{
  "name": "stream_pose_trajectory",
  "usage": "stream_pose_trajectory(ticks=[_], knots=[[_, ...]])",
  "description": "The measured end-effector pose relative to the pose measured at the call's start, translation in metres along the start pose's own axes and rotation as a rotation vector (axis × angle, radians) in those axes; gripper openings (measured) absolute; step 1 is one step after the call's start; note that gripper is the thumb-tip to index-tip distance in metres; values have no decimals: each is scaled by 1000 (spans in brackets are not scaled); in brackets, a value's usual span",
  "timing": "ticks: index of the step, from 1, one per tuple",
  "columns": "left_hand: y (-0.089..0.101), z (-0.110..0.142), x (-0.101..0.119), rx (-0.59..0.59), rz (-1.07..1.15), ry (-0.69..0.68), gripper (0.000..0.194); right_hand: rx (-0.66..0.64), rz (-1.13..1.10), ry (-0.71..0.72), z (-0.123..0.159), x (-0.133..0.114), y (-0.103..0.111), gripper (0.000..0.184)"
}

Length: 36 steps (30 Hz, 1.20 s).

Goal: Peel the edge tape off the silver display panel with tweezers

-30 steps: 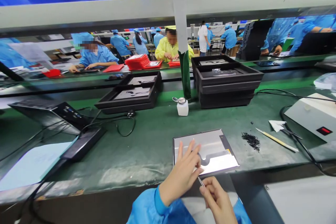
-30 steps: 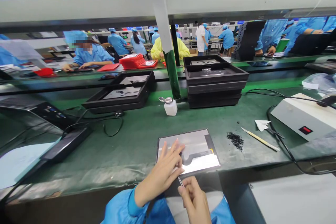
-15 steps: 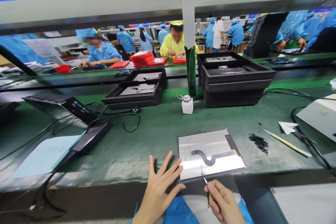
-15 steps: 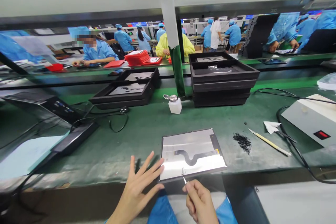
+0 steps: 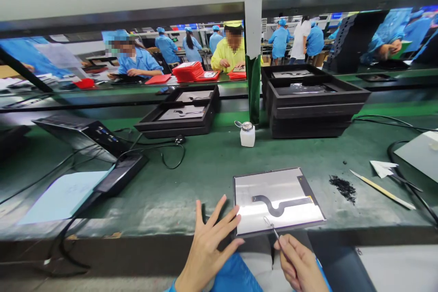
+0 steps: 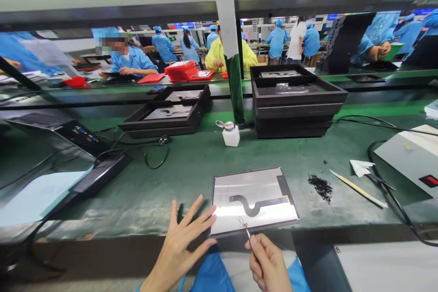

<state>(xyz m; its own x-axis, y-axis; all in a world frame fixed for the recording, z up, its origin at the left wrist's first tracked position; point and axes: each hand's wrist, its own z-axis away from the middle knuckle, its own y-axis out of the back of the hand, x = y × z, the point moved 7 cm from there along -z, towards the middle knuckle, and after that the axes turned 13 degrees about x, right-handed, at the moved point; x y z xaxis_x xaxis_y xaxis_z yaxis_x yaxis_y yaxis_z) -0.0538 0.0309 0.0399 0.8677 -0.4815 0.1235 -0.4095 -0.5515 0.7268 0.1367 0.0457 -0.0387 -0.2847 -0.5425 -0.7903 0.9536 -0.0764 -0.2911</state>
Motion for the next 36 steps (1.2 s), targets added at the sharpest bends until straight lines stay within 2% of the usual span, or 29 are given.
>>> stream_pose_trajectory(ticks=[18,23,28,36], knots=[[1,-1,0,5,10,10,40,91,-11,22,2,-13,21,56],[1,-2,1,27,-1,-20,41,131,-35,50,8,-27,26,55],[-1,-1,0,8,-4,-12,43,263,-51,124,13,-53,46,52],[-1,-3,0,-5,-34,-20,39,261,47,150,10,-62,56,56]])
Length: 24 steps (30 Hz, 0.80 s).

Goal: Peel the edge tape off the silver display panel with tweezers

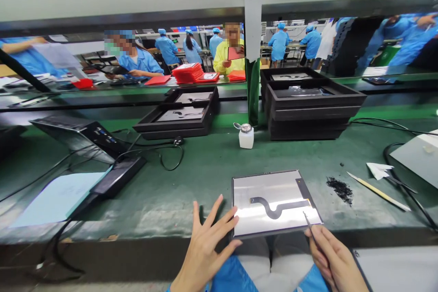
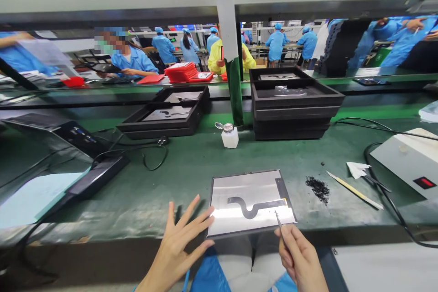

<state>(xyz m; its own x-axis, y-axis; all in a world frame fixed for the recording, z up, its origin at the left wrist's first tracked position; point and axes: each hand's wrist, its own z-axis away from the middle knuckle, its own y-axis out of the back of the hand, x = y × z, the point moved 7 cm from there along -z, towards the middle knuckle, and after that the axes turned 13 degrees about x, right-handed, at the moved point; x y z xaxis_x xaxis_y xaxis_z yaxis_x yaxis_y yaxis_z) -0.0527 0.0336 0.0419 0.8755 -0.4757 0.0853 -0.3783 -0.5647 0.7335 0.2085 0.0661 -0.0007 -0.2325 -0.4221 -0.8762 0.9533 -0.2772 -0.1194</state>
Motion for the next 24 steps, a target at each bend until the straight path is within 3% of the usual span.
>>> stream_pose_trajectory(ticks=[7,9,12,13,15,18,21,24], knots=[[7,-17,-3,-30,-89,-114,34,-31,49,132,-11,-14,5,54],[10,-38,9,-9,-83,-174,33,-38,75,170,-14,-19,6,52],[5,-86,47,72,37,-269,30,-69,167,283,-19,-28,7,46],[0,-103,64,104,106,-296,27,-79,215,343,-20,-32,8,42],[-21,-132,100,49,250,-338,30,-90,319,474,-21,-42,11,32],[-64,-157,139,-192,465,-291,25,-43,481,662,-21,-60,20,12],[-97,-163,155,-448,709,-183,29,38,635,795,-20,-86,35,16],[-114,-171,152,-467,811,-105,34,38,726,880,-28,-118,54,15]])
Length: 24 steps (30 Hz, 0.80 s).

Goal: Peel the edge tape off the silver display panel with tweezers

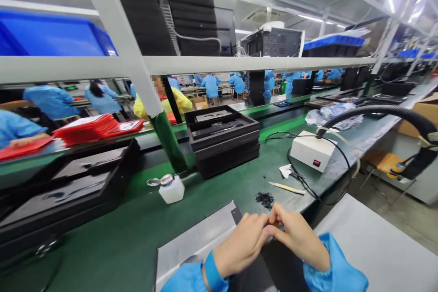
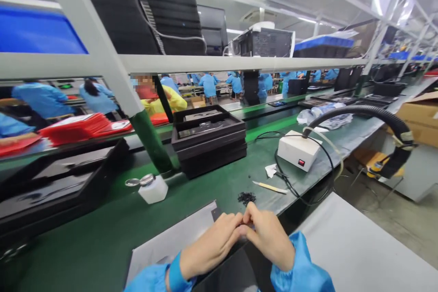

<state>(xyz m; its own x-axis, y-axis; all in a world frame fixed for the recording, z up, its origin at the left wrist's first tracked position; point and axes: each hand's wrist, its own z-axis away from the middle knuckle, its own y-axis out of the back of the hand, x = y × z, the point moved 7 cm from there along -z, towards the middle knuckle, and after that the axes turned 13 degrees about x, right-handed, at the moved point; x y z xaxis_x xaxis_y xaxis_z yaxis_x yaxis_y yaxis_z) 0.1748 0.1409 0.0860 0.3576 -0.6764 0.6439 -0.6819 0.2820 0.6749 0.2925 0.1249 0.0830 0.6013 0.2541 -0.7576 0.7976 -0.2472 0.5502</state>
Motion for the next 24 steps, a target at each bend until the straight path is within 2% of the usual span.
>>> stream_pose_trajectory(ticks=[2,5,6,9,12,16,24], knots=[[4,-9,-13,68,82,64,38,-2,29,60,-19,9,20,9],[18,-22,-36,253,230,196,47,140,131,62,-47,37,46,26],[25,-24,-44,328,275,239,48,194,188,65,-55,47,50,25],[41,-27,-64,528,371,354,45,241,334,135,-67,67,38,14],[48,-26,-72,628,436,422,42,221,407,223,-71,73,17,24],[48,-25,-70,657,489,448,39,236,406,293,-69,61,9,27],[47,-27,-63,645,470,437,27,207,209,393,-39,1,0,23]])
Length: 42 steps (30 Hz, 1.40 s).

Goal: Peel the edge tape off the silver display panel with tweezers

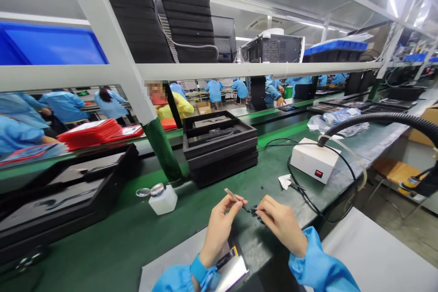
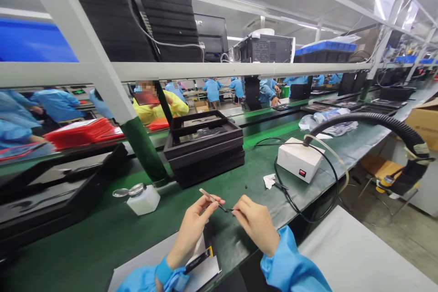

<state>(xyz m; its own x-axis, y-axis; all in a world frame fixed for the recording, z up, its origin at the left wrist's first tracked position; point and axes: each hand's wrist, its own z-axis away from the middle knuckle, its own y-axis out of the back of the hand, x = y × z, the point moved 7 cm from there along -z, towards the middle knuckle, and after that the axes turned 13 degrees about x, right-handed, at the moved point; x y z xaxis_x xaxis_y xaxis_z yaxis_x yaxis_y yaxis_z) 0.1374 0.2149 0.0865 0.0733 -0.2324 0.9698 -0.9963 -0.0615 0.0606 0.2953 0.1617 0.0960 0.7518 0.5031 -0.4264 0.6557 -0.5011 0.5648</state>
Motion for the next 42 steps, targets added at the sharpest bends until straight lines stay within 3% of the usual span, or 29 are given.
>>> stream_pose_trajectory(ticks=[15,21,25,32,35,39,40,42], knots=[[-2,4,11,-16,-43,-90,20,36,-6,6,0,-10,5,28],[-9,8,17,-21,-37,-146,18,9,60,85,-2,-10,-11,39],[-3,10,26,47,-28,-202,17,-5,100,139,-2,-10,-17,49],[10,25,39,218,27,-295,20,-40,109,185,-6,-14,-10,44],[30,22,56,314,87,-353,19,-46,122,142,2,-3,-3,42],[92,9,90,603,228,-472,17,-28,148,4,20,25,12,45],[102,8,97,629,254,-484,16,-23,151,-34,23,32,15,44],[109,7,103,561,252,-459,17,-27,150,-105,25,42,15,40]])
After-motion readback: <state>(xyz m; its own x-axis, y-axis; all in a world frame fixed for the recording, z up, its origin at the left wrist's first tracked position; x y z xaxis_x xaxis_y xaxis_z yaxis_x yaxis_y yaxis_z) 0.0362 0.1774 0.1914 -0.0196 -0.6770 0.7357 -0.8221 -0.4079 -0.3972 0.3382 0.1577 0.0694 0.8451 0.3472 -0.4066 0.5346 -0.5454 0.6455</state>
